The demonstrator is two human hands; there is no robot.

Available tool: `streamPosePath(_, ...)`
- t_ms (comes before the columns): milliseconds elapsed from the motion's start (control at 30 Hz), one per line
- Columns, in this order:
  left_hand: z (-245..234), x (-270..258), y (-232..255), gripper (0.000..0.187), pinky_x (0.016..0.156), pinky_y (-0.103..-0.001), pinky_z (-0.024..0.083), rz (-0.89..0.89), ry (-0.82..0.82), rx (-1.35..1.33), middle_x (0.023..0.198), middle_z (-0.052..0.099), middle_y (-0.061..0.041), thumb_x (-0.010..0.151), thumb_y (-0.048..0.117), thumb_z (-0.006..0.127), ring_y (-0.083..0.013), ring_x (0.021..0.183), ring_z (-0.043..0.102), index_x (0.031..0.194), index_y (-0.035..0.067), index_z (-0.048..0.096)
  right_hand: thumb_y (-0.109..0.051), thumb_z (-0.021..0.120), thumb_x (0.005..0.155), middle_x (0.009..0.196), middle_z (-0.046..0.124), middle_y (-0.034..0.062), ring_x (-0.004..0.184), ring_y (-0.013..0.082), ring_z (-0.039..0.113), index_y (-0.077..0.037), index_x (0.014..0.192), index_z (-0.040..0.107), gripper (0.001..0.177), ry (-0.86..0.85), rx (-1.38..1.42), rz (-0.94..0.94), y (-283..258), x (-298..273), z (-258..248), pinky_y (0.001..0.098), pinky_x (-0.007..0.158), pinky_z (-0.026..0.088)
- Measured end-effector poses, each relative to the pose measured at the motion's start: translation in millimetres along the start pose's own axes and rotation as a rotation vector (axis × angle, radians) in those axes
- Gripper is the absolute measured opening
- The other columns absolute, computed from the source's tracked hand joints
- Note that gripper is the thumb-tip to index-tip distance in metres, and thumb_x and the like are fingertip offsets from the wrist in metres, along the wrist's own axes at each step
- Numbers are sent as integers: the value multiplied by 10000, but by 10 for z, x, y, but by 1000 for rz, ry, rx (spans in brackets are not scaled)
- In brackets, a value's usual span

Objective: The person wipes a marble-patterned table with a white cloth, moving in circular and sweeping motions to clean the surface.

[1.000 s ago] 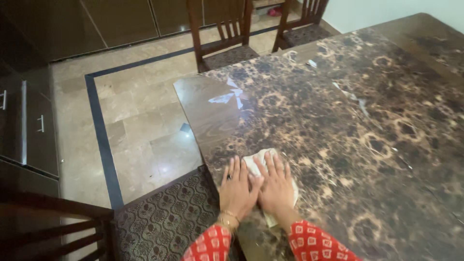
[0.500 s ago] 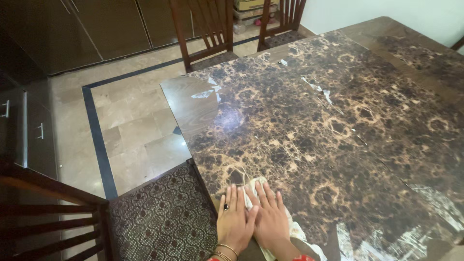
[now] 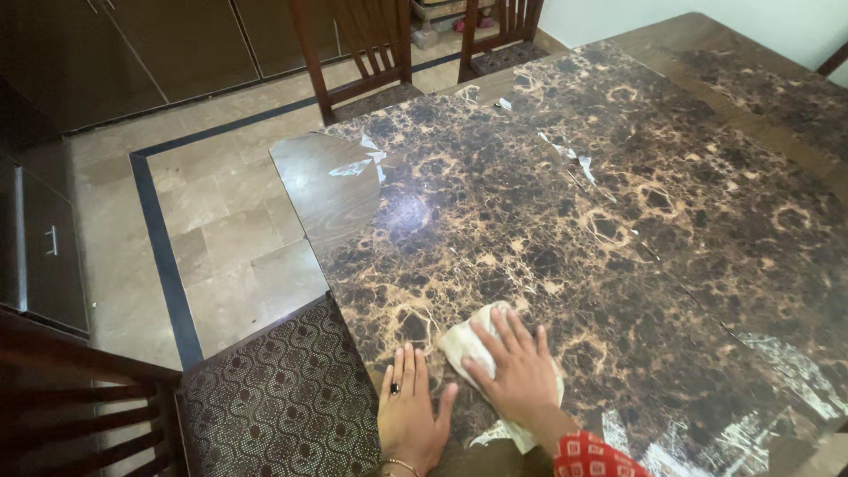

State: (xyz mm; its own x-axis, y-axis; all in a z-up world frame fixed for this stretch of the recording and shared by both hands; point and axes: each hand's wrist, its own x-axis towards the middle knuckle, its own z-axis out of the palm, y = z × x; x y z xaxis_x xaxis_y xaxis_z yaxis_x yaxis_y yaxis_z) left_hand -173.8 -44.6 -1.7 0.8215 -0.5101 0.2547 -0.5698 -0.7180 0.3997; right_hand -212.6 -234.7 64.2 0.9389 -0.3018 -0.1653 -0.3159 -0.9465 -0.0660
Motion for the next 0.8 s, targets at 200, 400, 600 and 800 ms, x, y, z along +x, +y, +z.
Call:
streamPosePath(200, 91, 9, -62, 806, 1183, -495, 214, 37, 48, -8, 1556, 373, -264, 985, 553, 489, -371, 1487, 290, 1460, -92, 399, -738, 278, 932, 1705, 142, 0, 1552, 210, 59, -401, 1595, 252, 744, 30, -20, 84, 198, 516, -35, 544, 1220, 18)
streamPosePath(400, 40, 47, -45, 821, 1173, -506, 192, -27, -102, -28, 1552, 342, -292, 1004, 576, 471, -388, 1484, 250, 1457, -102, 376, -733, 293, 935, 1693, 165, 5, 1567, 220, 72, -393, 1584, 274, 733, 64, -18, 136, 294, 791, -12, 546, 1233, 41)
streamPosePath(600, -75, 51, 29, 797, 1193, -487, 165, 22, -25, 15, 1559, 340, -284, 1022, 554, 428, -387, 1497, 247, 1467, -105, 372, -690, 304, 957, 1694, 177, 70, 1531, 277, 94, -379, 1612, 280, 726, 163, -3, 141, 200, 676, 224, 523, 1207, 68)
streamPosePath(800, -101, 45, 30, 788, 1209, -473, 162, 27, -34, -17, 1586, 323, -284, 1021, 530, 436, -378, 1516, 236, 1476, -112, 373, -619, 428, 953, 1653, 227, 108, 1526, 315, 159, -325, 1538, 373, 657, 193, 73, 106, -235, -105, 273, 530, 1210, 137)
